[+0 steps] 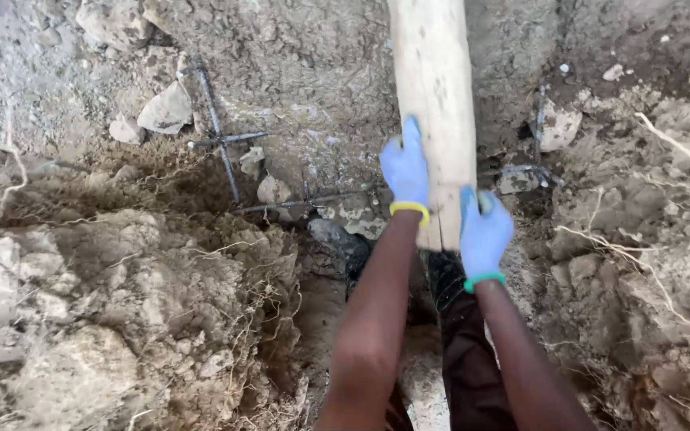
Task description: Compacting wet concrete in a trench using a wooden plank
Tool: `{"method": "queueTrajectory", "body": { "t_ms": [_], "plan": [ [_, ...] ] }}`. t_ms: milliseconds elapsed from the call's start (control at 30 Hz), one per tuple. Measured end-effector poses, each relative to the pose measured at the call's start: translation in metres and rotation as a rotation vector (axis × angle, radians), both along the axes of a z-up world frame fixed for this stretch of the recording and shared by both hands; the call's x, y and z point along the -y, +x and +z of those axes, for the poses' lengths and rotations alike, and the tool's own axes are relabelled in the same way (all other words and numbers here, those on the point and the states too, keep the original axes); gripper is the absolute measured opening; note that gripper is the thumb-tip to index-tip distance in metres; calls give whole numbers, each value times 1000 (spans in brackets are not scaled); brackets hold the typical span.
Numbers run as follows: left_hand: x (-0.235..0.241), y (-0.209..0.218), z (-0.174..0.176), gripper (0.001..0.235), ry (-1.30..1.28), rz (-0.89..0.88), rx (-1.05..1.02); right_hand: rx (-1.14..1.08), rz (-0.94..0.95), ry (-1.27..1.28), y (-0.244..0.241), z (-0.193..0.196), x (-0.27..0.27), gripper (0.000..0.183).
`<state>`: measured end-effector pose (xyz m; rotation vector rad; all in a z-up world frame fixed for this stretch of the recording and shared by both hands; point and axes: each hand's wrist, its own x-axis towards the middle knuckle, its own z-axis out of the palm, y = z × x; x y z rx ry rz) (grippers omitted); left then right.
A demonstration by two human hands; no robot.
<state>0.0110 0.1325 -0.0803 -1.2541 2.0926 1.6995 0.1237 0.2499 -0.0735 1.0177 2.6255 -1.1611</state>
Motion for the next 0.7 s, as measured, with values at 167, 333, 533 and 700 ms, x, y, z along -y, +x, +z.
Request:
{"method": "queueTrajectory", "body": {
  "t_ms": [167,333,533,700],
  "plan": [
    [-11,-10,-60,65,109,54,10,38,97,-454,-69,3,-12,19],
    [-22,54,-79,65,199,52,-31,185,112,-436,-20,14,-30,33],
    [-30,172,-38,59,116,35,150,310,-152,-445,111,27,-23,35],
    [-28,223,-13,61,-43,54,362,361,-227,-323,194,3,-23,36]
  ]
}}
